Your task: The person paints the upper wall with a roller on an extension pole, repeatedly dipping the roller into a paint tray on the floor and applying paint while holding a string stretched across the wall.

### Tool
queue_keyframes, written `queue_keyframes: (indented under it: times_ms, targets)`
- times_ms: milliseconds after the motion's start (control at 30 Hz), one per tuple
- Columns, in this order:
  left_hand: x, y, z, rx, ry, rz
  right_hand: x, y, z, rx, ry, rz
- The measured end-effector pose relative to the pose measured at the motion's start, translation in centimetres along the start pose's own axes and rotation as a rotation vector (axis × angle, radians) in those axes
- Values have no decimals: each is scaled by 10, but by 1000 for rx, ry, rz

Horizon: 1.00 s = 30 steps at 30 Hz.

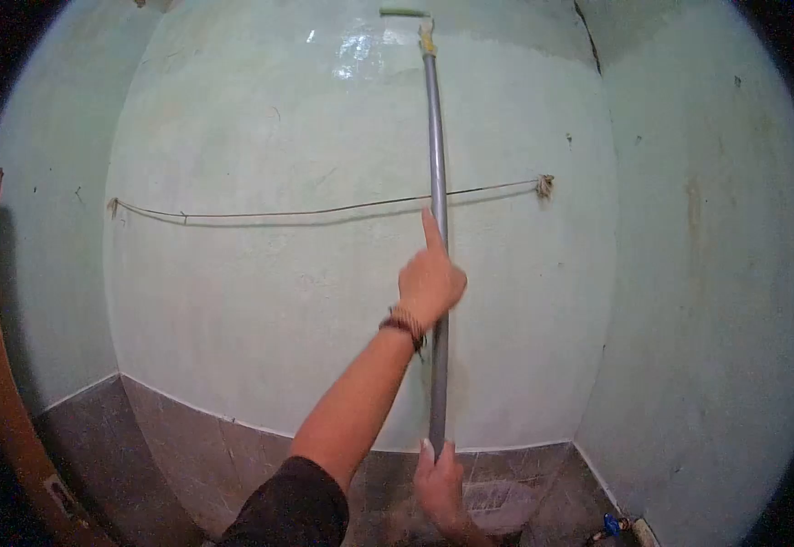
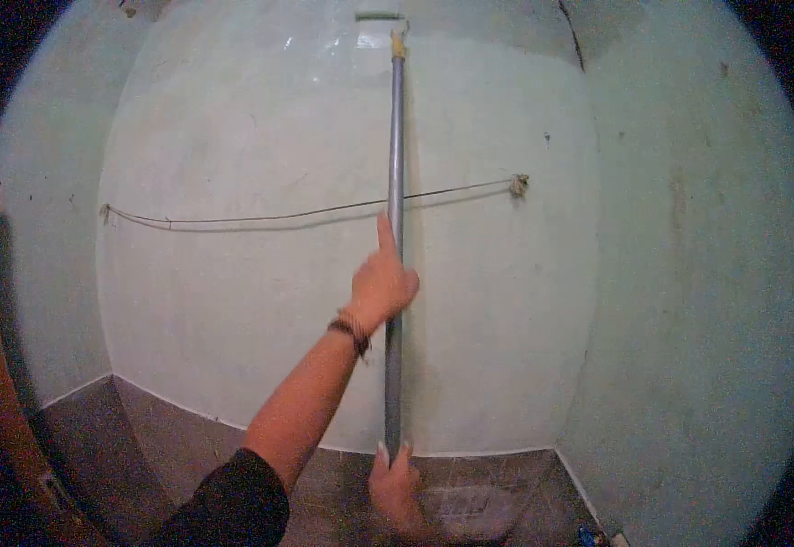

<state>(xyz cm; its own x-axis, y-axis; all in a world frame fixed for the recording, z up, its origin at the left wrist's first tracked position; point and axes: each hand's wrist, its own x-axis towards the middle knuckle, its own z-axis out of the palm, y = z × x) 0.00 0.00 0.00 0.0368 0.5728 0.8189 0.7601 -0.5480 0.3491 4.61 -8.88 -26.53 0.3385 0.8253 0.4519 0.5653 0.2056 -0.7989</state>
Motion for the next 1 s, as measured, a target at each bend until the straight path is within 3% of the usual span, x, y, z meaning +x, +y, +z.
queue_keyframes:
  times_ms: [67,133,167,233,267,333,367,433,467,533,567,667,733,767,833,967,1000]
  targets:
    - [-45,-6,14,-38,-85,-39,-28,17,-6,-26,-18,42]
    - [-67,-7,21,-83,-108,-85,-37,50,-15,203,-284,243]
    - [-74,-10,27,-98,-74,-53,-40,73,-3,198,-288,249]
    - [-72,-9,28,-118,-42,-33,-33,90,14,-169,118,-274]
    - [-54,-5,19,-142,11,0,-34,84,7,-167,114,-269]
    - [-37,1,9,-165,72,45,-29,4,-47,152,-131,-42]
    - [-37,3,5,-191,101,73,-27,13,-42,156,-129,-41]
    - [-40,8,-4,-216,118,98,-21,36,-30,360,-115,-321]
    - [-42,11,-11,-196,129,129,-14,42,-29,365,-115,-317]
    - [-36,13,-21,-173,136,150,-4,42,-35,721,-468,-126]
    - [-25,15,-28,-138,151,137,0,35,-37,724,-476,-120]
    - [-3,3,-36,-80,175,92,10,3,-32,714,-385,-91]
    - [3,-13,-33,-83,129,30,15,10,-6,472,-114,-368]
    - [-2,-20,-29,-87,132,33,8,13,-1,470,-110,-371]
    - [-19,-31,-22,-118,74,-55,-9,9,4,323,-144,-163]
    - [-89,-54,1,-182,2,-94,-55,140,90,196,-106,-170]
    - [-98,-55,2,-236,-56,-100,-62,172,113,7,6,-400]
